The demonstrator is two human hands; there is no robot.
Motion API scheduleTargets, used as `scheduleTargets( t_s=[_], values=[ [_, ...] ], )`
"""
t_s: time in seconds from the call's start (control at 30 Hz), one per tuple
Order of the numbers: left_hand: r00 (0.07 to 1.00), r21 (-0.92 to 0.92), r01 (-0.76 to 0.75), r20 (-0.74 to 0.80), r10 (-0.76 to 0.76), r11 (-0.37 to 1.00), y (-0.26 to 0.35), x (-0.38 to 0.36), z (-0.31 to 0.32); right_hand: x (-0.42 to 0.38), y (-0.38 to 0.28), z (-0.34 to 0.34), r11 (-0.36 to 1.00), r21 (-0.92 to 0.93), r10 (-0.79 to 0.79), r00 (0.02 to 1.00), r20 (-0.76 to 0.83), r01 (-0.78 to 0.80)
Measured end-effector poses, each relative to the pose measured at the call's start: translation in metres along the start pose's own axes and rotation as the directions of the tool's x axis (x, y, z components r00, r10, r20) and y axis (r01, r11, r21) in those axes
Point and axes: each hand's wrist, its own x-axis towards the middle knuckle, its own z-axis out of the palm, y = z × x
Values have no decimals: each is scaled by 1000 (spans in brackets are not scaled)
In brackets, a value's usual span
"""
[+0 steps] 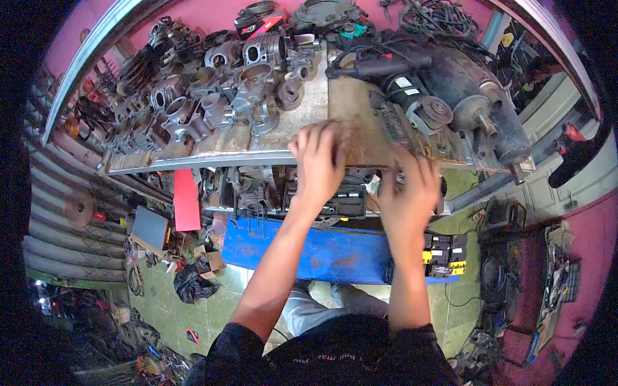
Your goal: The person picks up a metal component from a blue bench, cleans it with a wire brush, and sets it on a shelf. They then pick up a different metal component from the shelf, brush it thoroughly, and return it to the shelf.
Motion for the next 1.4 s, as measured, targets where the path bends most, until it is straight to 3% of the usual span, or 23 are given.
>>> scheduleTargets(
  t_s=[0.1,0.17,0.23,0.37,0.53,0.6,0.77,0.87,0.97,1.17,1.23,1.27,1.4],
  values=[
    [994,-40,-72,76,74,997,13,14,11,-19,20,-41,983,-171,77,997,25,-71],
    [992,-85,-69,97,78,994,20,28,17,-30,34,-57,969,-216,142,987,71,-124],
    [975,-110,-3,219,27,994,24,43,21,-39,45,-66,949,-262,210,971,114,-174],
    [928,-10,-18,373,20,1000,30,66,32,-49,63,-66,945,-171,303,944,132,-279],
    [875,-98,17,482,32,995,26,79,46,-52,64,-62,944,-21,328,935,136,-328],
    [803,-150,197,591,-72,969,25,83,42,-54,60,-60,948,-8,318,943,101,-318],
    [887,-245,134,462,-6,960,8,84,22,-53,41,-61,949,96,294,953,73,-300],
    [886,-235,179,460,-53,955,-8,87,2,-48,25,-51,918,189,339,937,85,-349],
    [916,-195,154,396,-65,969,-34,89,-12,-43,8,-31,940,202,269,962,52,-274],
    [898,-99,247,397,-190,964,-59,98,-34,-39,-30,12,926,259,271,961,50,-274],
    [908,-63,223,375,-184,973,-60,98,-31,-37,-39,25,954,202,223,975,8,-220],
    [944,25,107,313,-110,994,-60,97,-28,-38,-42,31,954,206,219,976,7,-216],
    [964,100,29,262,-54,995,-64,100,-17,-40,-44,46,967,184,185,982,-26,-177]
  ],
)
